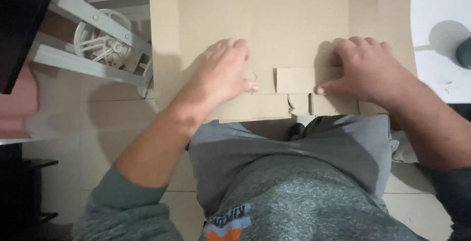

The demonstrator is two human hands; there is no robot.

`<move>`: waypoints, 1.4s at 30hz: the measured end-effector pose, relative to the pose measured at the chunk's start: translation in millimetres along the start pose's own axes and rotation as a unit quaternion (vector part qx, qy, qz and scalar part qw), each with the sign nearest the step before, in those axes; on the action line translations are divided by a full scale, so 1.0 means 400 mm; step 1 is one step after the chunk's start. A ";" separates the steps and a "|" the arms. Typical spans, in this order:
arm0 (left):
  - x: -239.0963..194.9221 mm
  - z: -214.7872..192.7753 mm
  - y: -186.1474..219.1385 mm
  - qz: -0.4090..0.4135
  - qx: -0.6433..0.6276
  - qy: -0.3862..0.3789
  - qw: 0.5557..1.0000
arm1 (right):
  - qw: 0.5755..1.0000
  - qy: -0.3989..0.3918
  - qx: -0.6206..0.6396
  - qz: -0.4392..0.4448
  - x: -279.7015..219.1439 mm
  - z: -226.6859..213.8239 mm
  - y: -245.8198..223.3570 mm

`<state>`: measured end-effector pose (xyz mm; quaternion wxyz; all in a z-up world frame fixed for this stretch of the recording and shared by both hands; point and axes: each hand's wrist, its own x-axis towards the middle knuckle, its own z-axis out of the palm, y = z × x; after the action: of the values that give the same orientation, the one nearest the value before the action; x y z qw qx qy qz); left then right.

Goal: The person folds a flat cardboard box blank into a three-dimensional box by hand. They fold the side flaps upward, tuck the locking tabs into slots, and press the seams to secure the shape. The person repeats the folding process on the same box multiple times during the clip.

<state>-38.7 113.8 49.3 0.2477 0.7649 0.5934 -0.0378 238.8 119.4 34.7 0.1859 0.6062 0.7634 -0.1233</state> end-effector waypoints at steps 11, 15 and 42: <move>0.008 -0.013 0.084 -0.020 -0.039 0.007 0.999 | 0.999 0.043 0.009 -0.014 -0.015 -0.003 -0.002; 0.047 0.020 0.145 -0.016 0.016 0.026 0.999 | 0.986 0.092 0.091 -0.103 0.023 0.049 0.076; 0.118 0.064 0.328 0.124 -0.152 -0.065 0.978 | 0.878 0.361 0.170 -0.266 -0.198 0.164 0.239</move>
<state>102.8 122.3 54.3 0.4024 0.7817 0.4752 0.0342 356.1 45.0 13.6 -0.2479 0.4047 0.8775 -0.0684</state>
